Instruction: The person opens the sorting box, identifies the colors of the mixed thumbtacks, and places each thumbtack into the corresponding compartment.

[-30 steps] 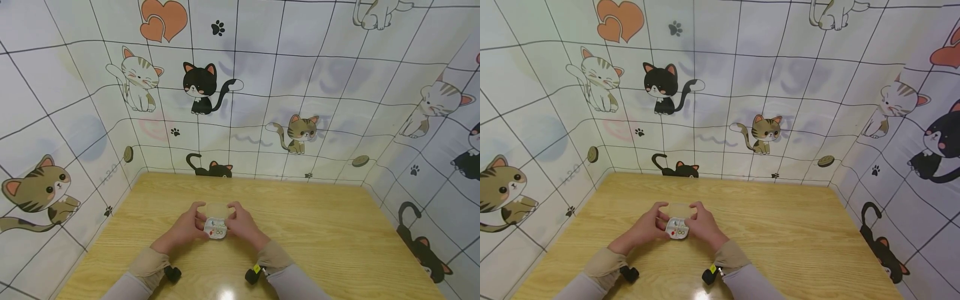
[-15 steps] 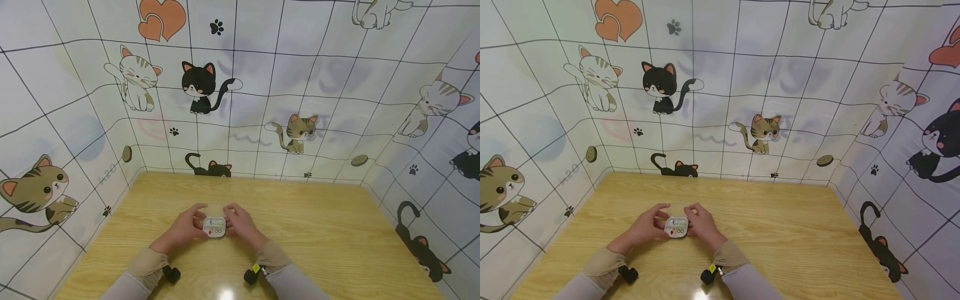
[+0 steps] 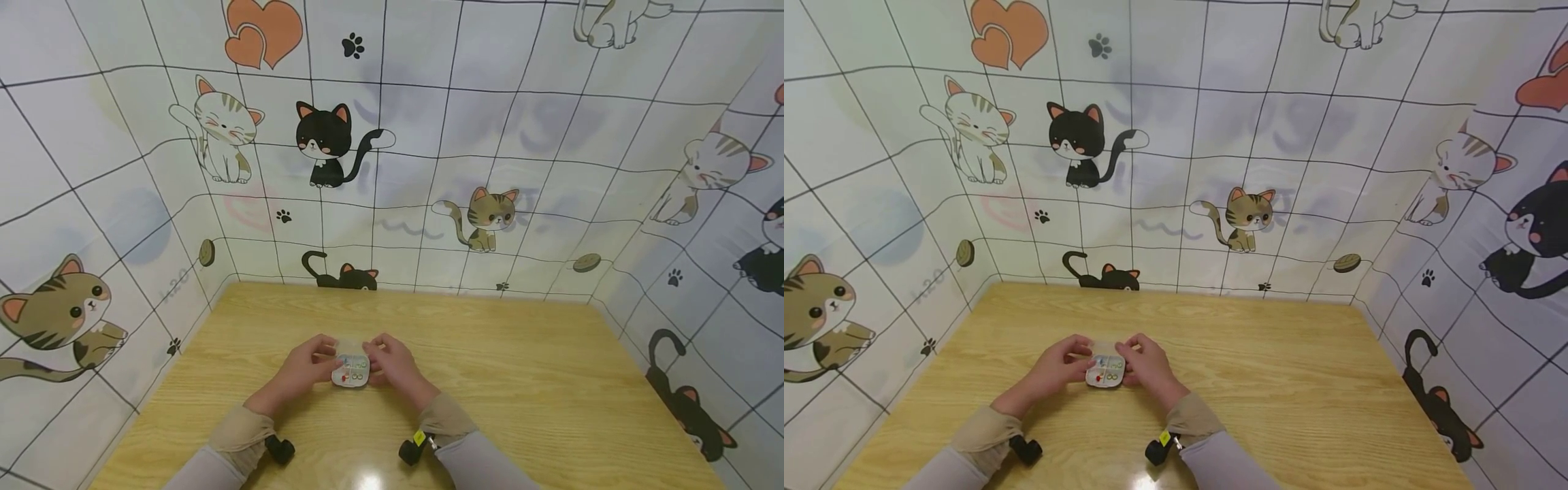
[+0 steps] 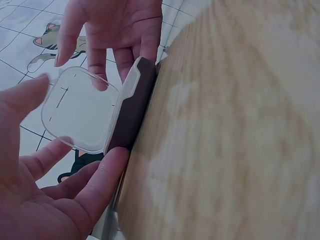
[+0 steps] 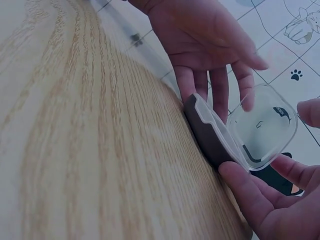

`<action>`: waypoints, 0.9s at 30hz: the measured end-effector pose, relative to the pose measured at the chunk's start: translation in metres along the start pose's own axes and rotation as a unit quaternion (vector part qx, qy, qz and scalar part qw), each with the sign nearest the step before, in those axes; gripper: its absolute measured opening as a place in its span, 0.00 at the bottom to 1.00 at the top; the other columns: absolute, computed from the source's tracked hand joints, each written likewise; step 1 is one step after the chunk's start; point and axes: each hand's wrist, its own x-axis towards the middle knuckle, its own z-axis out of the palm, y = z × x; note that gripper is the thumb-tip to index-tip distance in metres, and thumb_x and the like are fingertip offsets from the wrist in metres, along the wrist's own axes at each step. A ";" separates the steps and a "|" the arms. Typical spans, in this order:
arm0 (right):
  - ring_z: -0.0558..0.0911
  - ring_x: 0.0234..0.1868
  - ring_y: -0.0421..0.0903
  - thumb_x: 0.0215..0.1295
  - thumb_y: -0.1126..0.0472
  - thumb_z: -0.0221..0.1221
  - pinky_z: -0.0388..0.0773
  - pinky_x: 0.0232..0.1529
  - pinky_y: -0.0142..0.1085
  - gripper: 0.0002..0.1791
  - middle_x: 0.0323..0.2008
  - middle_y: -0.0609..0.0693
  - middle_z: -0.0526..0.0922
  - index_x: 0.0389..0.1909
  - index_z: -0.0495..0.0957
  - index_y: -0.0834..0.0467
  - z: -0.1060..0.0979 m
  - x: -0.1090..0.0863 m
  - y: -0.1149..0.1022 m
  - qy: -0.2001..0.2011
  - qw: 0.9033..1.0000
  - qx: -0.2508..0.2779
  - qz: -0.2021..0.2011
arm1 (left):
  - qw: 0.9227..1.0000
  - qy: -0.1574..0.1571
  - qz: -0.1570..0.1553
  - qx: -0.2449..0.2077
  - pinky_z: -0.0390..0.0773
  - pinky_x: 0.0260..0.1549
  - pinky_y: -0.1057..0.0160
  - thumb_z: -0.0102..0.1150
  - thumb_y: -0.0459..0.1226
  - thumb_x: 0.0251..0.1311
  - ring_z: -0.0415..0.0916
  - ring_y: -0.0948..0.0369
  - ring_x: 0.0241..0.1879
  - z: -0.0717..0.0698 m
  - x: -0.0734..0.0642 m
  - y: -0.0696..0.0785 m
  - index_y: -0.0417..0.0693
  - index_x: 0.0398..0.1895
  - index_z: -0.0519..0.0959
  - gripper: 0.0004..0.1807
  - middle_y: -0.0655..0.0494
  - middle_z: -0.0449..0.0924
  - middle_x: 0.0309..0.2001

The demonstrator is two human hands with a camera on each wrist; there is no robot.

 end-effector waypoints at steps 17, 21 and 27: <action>0.84 0.42 0.47 0.75 0.52 0.65 0.89 0.41 0.42 0.21 0.47 0.60 0.84 0.53 0.79 0.67 -0.003 0.003 0.002 -0.020 1.000 -0.006 0.011 | 0.996 -0.015 -0.030 -0.088 0.89 0.45 0.57 0.55 0.42 0.80 0.88 0.55 0.45 0.000 0.005 -0.003 0.26 0.58 0.75 0.23 0.33 0.85 0.51; 0.85 0.43 0.47 0.74 0.53 0.65 0.89 0.44 0.42 0.22 0.49 0.61 0.85 0.56 0.80 0.69 -0.005 0.004 0.003 -0.036 0.999 -0.013 0.007 | 0.995 -0.028 -0.033 -0.093 0.88 0.48 0.57 0.56 0.41 0.79 0.88 0.54 0.48 -0.002 0.006 -0.004 0.23 0.62 0.74 0.26 0.30 0.83 0.55; 0.85 0.46 0.46 0.68 0.56 0.70 0.88 0.47 0.39 0.25 0.51 0.59 0.85 0.59 0.80 0.67 -0.011 0.010 0.009 -0.049 0.996 -0.067 -0.015 | 0.999 -0.016 -0.033 -0.027 0.85 0.52 0.60 0.64 0.41 0.74 0.84 0.56 0.54 -0.004 0.005 -0.005 0.28 0.62 0.79 0.25 0.36 0.84 0.58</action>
